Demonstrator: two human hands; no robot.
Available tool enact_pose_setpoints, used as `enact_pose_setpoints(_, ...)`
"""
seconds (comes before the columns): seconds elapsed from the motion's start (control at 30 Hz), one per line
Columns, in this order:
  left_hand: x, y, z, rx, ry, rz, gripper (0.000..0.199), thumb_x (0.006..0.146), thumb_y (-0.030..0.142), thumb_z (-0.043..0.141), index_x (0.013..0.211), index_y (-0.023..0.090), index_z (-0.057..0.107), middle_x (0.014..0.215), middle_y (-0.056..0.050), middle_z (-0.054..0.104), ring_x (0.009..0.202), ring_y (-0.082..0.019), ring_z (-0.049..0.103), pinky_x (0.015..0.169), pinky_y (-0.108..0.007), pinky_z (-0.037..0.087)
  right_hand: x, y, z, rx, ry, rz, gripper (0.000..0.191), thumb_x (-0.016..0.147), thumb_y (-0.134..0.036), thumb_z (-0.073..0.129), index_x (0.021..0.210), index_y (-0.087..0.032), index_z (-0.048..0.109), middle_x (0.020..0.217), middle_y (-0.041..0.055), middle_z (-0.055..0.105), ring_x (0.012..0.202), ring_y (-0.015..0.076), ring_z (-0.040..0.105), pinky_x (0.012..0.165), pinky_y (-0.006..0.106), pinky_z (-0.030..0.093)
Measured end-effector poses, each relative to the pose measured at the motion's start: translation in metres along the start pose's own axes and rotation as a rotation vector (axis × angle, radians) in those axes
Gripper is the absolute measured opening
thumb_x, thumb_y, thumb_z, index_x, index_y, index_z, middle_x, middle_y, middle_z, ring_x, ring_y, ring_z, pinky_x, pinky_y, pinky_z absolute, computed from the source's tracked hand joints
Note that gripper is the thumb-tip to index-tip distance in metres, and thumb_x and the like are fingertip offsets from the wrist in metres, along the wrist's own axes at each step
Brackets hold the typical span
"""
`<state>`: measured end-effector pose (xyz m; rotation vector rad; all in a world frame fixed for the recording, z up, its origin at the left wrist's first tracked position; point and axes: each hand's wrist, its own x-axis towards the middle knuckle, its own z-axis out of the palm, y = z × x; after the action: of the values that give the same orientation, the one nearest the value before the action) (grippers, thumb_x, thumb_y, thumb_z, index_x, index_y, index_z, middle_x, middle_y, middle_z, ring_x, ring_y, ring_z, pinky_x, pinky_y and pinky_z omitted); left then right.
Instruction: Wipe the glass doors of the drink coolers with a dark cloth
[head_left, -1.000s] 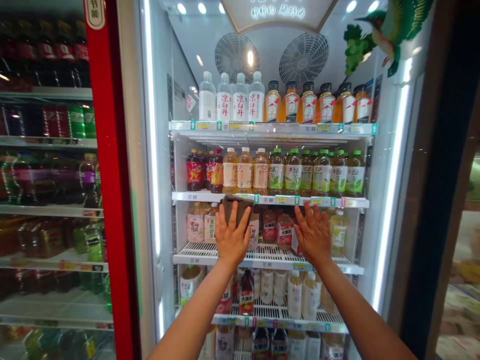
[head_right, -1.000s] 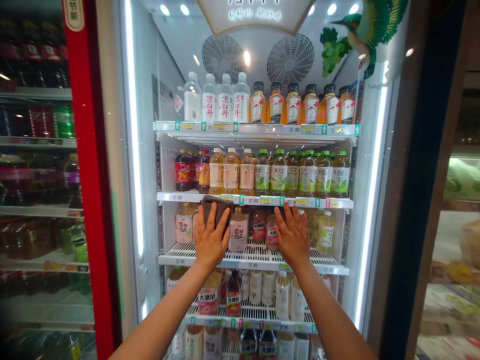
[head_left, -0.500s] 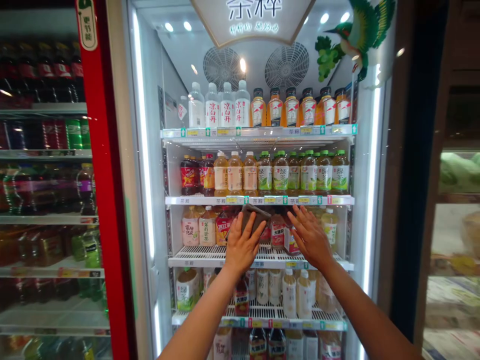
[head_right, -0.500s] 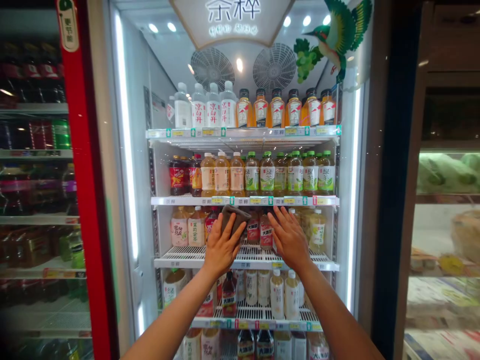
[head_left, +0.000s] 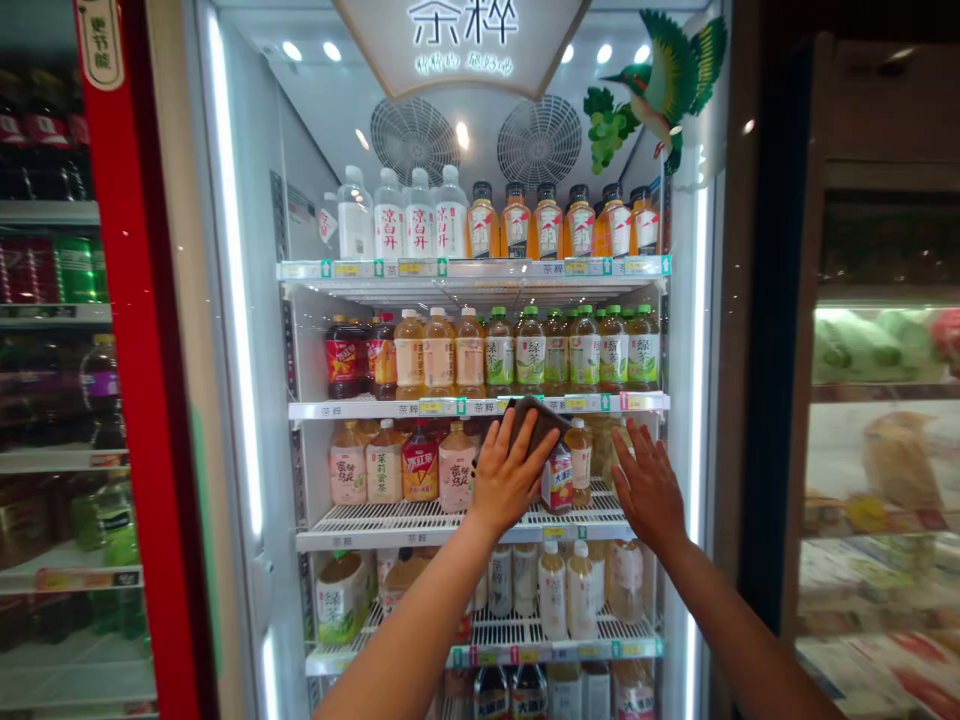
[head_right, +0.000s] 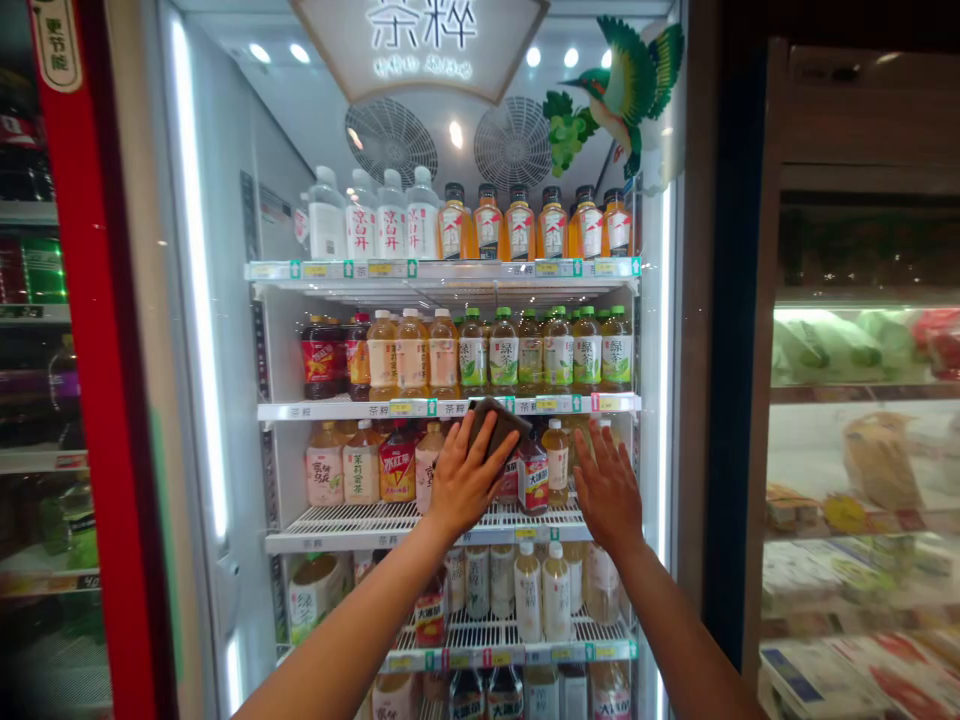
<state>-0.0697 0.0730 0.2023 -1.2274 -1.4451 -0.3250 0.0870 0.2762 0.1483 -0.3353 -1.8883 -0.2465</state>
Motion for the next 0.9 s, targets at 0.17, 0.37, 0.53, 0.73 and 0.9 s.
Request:
enact_pose_setpoints(0.17, -0.034, -0.007, 0.001, 0.058, 0.062, -0.222, 0.083, 0.089, 0.030, 0.071, 0.158, 0.043, 0.027, 0.171, -0.001, 0.009, 0.158, -0.038, 0.005, 0.124, -0.065, 0.022, -0.001, 0.005, 0.001, -0.010, -0.034, -0.001, 0.075, 0.104, -0.024, 0.042, 0.163, -0.038, -0.003, 0.172, -0.0010, 0.008, 0.157, 0.0274, 0.019, 0.125, 0.056, 0.028)
enact_pose_setpoints(0.37, 0.039, 0.012, 0.013, 0.037, 0.096, -0.346, 0.080, 0.094, 0.024, 0.063, 0.160, 0.041, 0.022, 0.172, -0.001, 0.005, 0.158, -0.036, 0.000, 0.122, -0.061, 0.032, 0.000, 0.003, 0.004, 0.014, -0.021, 0.030, 0.076, 0.104, -0.023, 0.042, 0.162, -0.039, -0.004, 0.172, -0.0024, 0.006, 0.158, 0.0264, 0.015, 0.126, 0.056, 0.025)
enact_pose_setpoints(0.53, 0.040, 0.038, 0.024, -0.040, 0.044, -0.016, 0.075, 0.091, 0.027, 0.067, 0.158, 0.036, 0.033, 0.170, -0.004, 0.019, 0.158, -0.037, 0.003, 0.124, -0.058, 0.028, 0.000, 0.015, -0.007, 0.079, -0.077, -0.032, 0.074, 0.104, -0.021, 0.042, 0.163, -0.038, 0.000, 0.172, 0.0003, 0.011, 0.157, 0.0263, 0.015, 0.126, 0.056, 0.027)
enact_pose_setpoints(0.73, -0.001, 0.021, 0.020, -0.037, 0.058, -0.002, 0.080, 0.089, 0.020, 0.068, 0.157, 0.041, 0.033, 0.169, -0.001, 0.022, 0.158, -0.034, 0.011, 0.126, -0.058, 0.025, -0.019, 0.058, -0.030, 0.070, -0.071, -0.109, 0.075, 0.100, -0.014, 0.045, 0.163, -0.037, 0.013, 0.169, 0.0033, 0.025, 0.156, 0.0277, 0.023, 0.123, 0.058, 0.032)
enact_pose_setpoints(0.9, 0.067, 0.034, 0.027, -0.078, 0.095, -0.237, 0.084, 0.089, 0.018, 0.066, 0.160, 0.039, 0.026, 0.171, -0.002, 0.005, 0.157, -0.039, 0.005, 0.123, -0.065, 0.027, -0.030, 0.082, -0.033, -0.021, -0.020, -0.013, 0.079, 0.099, -0.014, 0.047, 0.163, -0.039, 0.009, 0.172, 0.0036, 0.015, 0.156, 0.0322, 0.021, 0.120, 0.061, 0.035)
